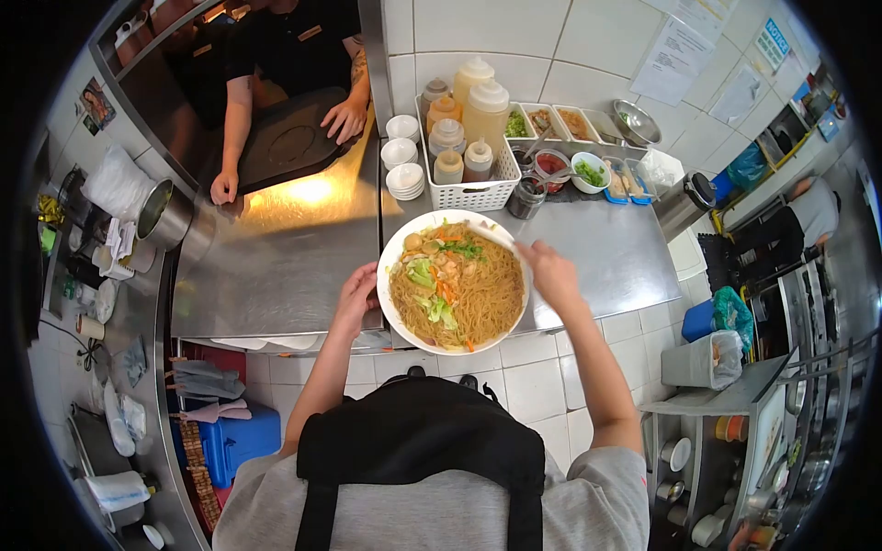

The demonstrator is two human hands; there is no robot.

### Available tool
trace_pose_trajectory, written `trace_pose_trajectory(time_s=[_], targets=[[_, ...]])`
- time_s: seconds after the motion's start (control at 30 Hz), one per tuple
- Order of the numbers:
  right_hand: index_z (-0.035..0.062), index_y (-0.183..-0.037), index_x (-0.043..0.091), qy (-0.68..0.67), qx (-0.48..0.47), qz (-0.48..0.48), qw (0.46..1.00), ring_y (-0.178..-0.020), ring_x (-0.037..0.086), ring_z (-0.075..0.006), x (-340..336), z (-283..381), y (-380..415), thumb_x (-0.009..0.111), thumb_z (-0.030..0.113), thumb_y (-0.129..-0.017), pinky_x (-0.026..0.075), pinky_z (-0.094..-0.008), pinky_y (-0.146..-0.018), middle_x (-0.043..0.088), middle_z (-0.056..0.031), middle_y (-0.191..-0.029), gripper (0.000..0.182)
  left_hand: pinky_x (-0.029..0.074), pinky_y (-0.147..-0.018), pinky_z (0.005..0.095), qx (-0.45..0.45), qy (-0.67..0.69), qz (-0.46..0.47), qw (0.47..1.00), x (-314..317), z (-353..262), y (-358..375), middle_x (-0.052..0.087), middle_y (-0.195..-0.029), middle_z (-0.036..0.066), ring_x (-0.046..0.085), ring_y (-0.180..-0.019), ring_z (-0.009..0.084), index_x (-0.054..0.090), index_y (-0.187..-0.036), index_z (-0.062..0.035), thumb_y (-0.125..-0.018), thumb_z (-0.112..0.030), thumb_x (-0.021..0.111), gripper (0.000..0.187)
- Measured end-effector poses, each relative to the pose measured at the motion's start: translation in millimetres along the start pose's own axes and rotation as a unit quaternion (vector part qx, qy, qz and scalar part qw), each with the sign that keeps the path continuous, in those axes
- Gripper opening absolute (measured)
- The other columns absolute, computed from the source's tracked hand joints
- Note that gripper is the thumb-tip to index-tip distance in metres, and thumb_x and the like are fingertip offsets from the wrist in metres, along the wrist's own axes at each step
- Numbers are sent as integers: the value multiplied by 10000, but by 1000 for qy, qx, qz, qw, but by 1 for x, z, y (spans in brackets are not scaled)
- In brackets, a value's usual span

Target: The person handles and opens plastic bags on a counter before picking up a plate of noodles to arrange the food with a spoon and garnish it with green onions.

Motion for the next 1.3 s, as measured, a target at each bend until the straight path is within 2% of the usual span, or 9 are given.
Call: trace_pose_trajectory(time_s=[0.07,0.2,0.3,0.37,0.5,0.63,0.93,1.07,1.3], targets=[[145,-1108,541,26,-25,-8,999,-731,568,-250,4,8,13,456,-1,-726,468,-358,-572,517,-71,-784,417,472,-725,284,-12,-34,16,999,3,1,5,519,-1087,41,521,-935,117,436,-1186,-54,-884,-204,442,337],[136,-1121,524,-9,13,-14,1000,-725,570,-244,-17,5,16,460,-2,-724,469,-357,-561,519,-67,-805,426,474,-721,289,-18,-56,21,998,4,1,11,524,-1080,43,531,-913,119,437,-1184,-56,-885,-205,442,335],[128,-1126,514,10,28,-36,999,-732,573,-234,-11,3,16,471,2,-716,473,-355,-559,521,-64,-810,431,473,-714,284,-10,-49,19,999,1,1,8,533,-1062,41,536,-892,116,439,-1184,-61,-884,-207,446,334],[119,-1124,507,55,-14,9,998,-743,572,-231,-5,17,17,482,9,-711,478,-356,-565,521,-63,-809,428,466,-702,275,-14,-63,13,998,1,-2,10,541,-1044,34,538,-870,111,442,-1182,-65,-883,-214,450,335],[126,-1114,506,48,-5,-41,998,-739,569,-234,-16,15,5,496,31,-711,482,-350,-557,514,-64,-800,414,455,-689,264,-21,-55,8,998,-1,-1,11,543,-1043,32,533,-862,105,443,-1184,-69,-882,-223,454,339],[135,-1117,504,61,-36,-30,997,-720,564,-236,-3,19,10,495,41,-715,479,-346,-547,511,-65,-793,413,443,-679,256,-17,-62,1,998,-5,-4,12,543,-1052,35,527,-855,104,442,-1191,-74,-884,-224,452,342],[126,-1108,510,48,-23,-11,999,-742,565,-240,-9,22,10,512,5,-686,475,-348,-554,514,-72,-805,439,439,-657,226,-16,-50,-18,998,-13,-15,18,530,-1100,57,520,-854,103,442,-1195,-66,-881,-208,461,345],[116,-1101,515,40,-31,-16,999,-761,570,-237,-20,41,-17,522,7,-686,486,-339,-574,527,-75,-829,430,440,-656,225,-9,-60,-12,998,-13,-13,16,535,-1098,59,526,-855,101,448,-1190,-62,-883,-215,462,344],[104,-1067,542,111,-169,-28,979,-800,586,-238,0,84,-43,550,63,-707,500,-327,-616,549,-88,-891,362,441,-657,225,3,-68,-9,998,-12,-17,19,542,-1085,60,528,-864,99,452,-1189,-63,-879,-222,470,349]])
Point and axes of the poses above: each hand's wrist, its own y-axis away from the middle knuckle, its own x-axis out of the palm, z = x × y, the point moved 4 cm from there along -y, towards the middle knuckle
